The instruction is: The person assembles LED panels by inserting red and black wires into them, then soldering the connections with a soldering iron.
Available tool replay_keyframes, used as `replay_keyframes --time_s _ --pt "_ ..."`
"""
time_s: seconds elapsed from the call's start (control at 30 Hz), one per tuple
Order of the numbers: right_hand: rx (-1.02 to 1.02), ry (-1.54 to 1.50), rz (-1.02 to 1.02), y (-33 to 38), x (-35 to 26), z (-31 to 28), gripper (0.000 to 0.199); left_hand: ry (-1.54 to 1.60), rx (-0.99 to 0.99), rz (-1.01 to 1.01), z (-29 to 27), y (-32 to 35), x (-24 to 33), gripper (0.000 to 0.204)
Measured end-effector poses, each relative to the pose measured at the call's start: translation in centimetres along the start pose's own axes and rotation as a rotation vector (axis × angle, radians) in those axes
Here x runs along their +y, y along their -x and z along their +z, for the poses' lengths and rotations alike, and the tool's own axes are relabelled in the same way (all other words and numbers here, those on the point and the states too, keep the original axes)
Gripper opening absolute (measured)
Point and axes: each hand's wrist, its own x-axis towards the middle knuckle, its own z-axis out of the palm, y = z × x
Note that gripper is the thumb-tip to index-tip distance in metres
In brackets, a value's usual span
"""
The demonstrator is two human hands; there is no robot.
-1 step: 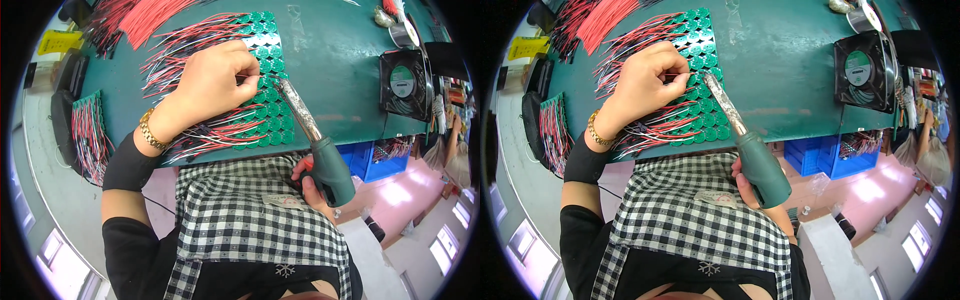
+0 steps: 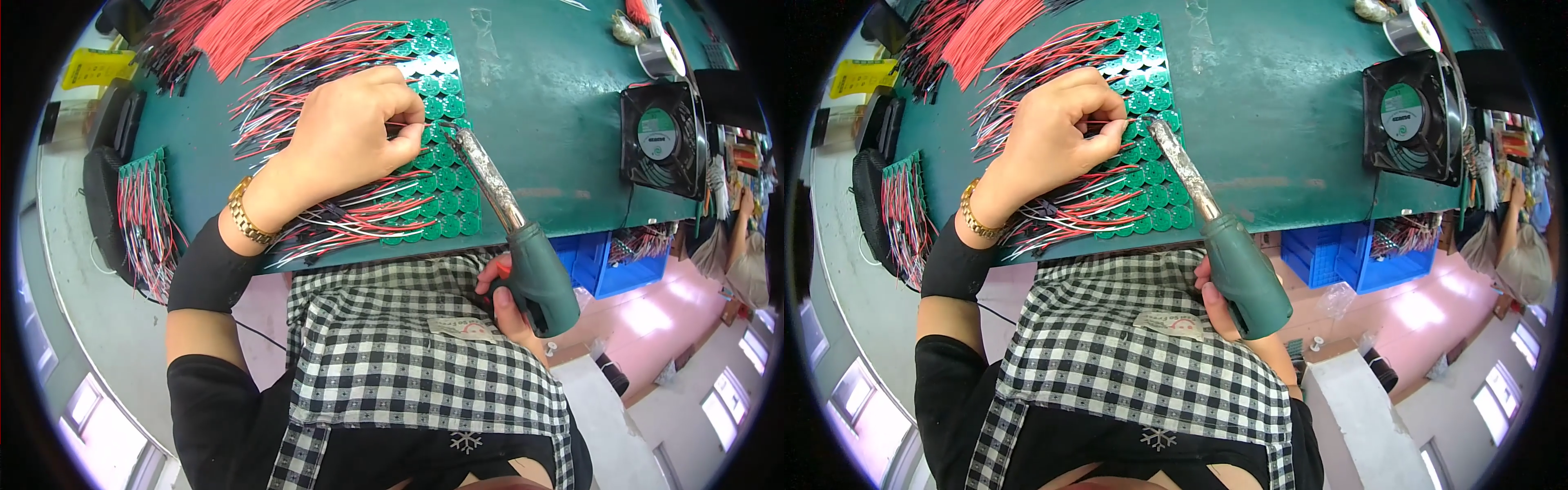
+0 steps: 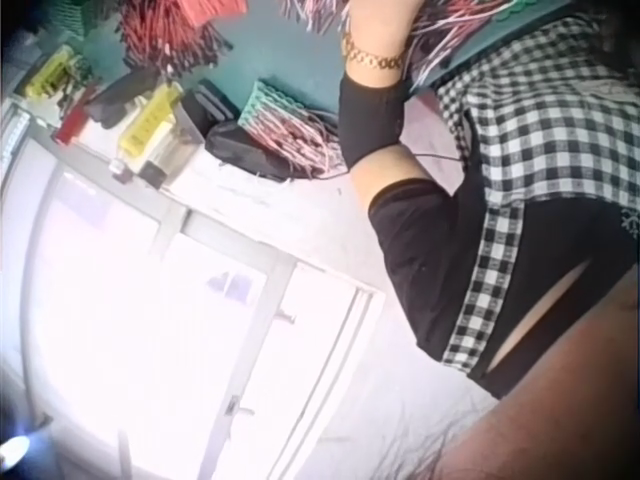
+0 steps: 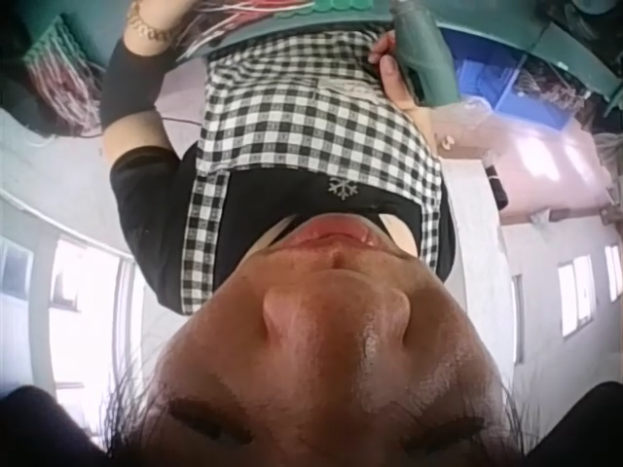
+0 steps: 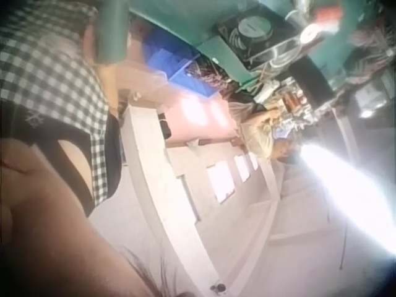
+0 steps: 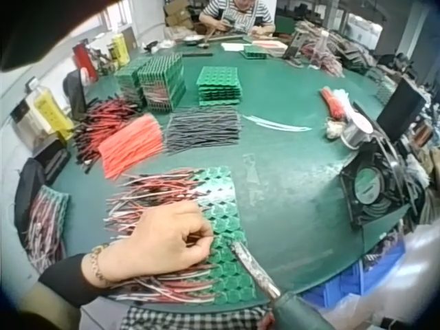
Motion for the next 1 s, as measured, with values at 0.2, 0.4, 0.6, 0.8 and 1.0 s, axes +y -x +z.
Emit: replay_keyframes --time_s 0.2,0.4,0.6,0.8,1.0 --pt "-0.015 0.005 0.028 -0.3 -0.2 0.3 0.018 -0.008 0.004 0.015 0.0 0.0 0.0 0.006" --pt "-0.003 0.017 0.007 0.0 -0.3 0.4 0.023 -0.04 0.007 0.024 0.1 0.0 0.1 0.006" --pt "0.067 -0.045 0.091 0.6 -0.5 0.3 0.037 -0.057 0.009 0.027 0.3 0.0 0.1 0.005" --pt "0.104 -0.124 -0.01 1.0 1.2 -0.1 0.047 -0.061 0.021 0.029 0.5 -0.2 0.0 0.005" --pt "0.106 -0.13 -0.044 0.5 0.8 0.2 0.048 -0.079 0.01 0.003 0.1 -0.3 -0.4 0.006"
